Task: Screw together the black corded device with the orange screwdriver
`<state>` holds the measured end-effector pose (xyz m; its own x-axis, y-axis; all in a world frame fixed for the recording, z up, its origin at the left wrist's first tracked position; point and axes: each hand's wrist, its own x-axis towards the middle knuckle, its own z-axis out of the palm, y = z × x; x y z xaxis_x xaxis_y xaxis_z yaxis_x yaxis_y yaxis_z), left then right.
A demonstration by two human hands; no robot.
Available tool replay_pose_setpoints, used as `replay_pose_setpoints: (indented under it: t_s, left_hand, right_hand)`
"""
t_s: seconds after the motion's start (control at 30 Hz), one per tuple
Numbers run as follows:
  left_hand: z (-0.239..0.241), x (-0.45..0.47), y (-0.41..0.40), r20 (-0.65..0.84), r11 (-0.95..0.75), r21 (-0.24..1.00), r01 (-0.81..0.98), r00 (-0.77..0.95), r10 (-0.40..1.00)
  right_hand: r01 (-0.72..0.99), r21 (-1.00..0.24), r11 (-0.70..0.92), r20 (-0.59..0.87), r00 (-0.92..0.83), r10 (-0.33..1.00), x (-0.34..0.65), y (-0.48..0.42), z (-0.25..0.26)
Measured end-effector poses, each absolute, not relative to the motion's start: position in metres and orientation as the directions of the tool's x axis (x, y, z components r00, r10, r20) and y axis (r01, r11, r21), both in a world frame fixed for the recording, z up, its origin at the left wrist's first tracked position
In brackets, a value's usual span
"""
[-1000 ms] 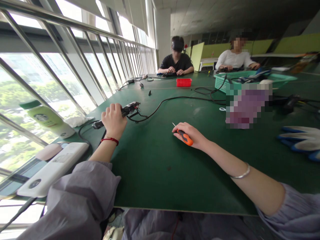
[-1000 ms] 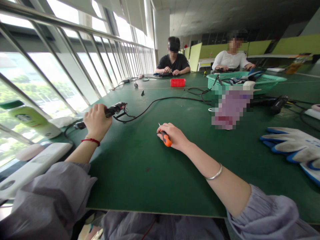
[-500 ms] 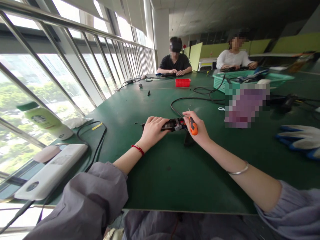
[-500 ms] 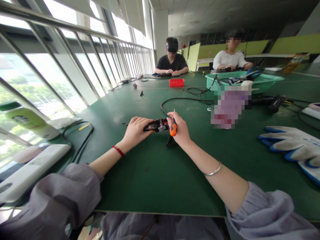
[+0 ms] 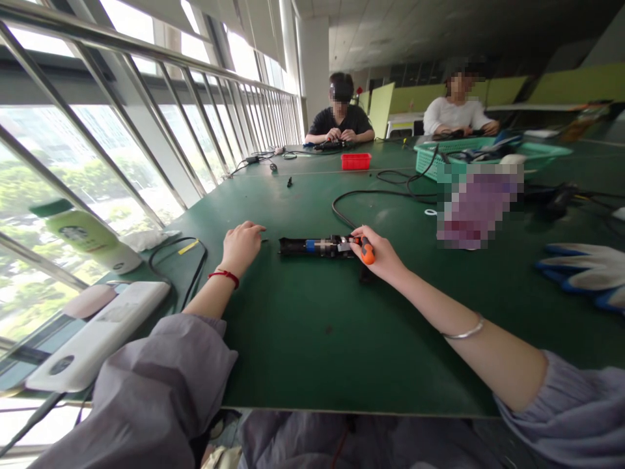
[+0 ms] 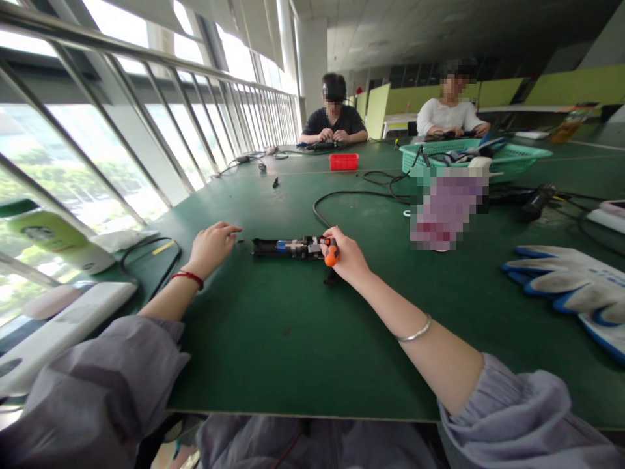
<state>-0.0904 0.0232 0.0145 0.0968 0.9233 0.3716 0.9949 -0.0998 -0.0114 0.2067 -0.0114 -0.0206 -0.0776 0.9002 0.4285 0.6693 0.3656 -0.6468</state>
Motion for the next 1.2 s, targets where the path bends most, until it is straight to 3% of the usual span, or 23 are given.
replay_pose_setpoints:
  t_s: [0.2,0.4,0.73,0.93,1.07,1.2]
  left_hand:
    - [0.011,-0.099,0.025,0.232,-0.171,-0.097,0.981,0.189,0.954]
    - [0.008,-0.087,0.028,0.236,-0.159,-0.189,0.969,0.202,0.951]
    - [0.009,-0.084,0.026,0.281,-0.068,-0.12,0.99,0.099,0.955]
    - [0.021,-0.079,0.016,0.436,-0.1,0.043,0.994,0.071,0.897]
    - [0.023,-0.049,0.0,0.593,-0.36,0.237,0.902,0.159,0.79]
    - [0.012,-0.011,-0.012,0.595,-0.552,0.38,0.742,0.26,0.76]
  right_hand:
    - [0.68,-0.625,0.382,0.416,-0.124,0.901,0.209,-0.01,-0.021]
    - [0.69,-0.606,0.397,0.414,-0.153,0.897,0.21,-0.01,-0.022]
    - [0.71,-0.564,0.42,0.403,-0.208,0.892,0.213,-0.009,-0.02]
    - [0.746,-0.513,0.426,0.376,-0.251,0.892,0.215,-0.009,-0.016]
    - [0.802,-0.472,0.367,0.369,-0.198,0.908,0.21,-0.012,-0.014]
    - [0.839,-0.422,0.343,0.379,-0.18,0.908,0.201,-0.02,-0.009]
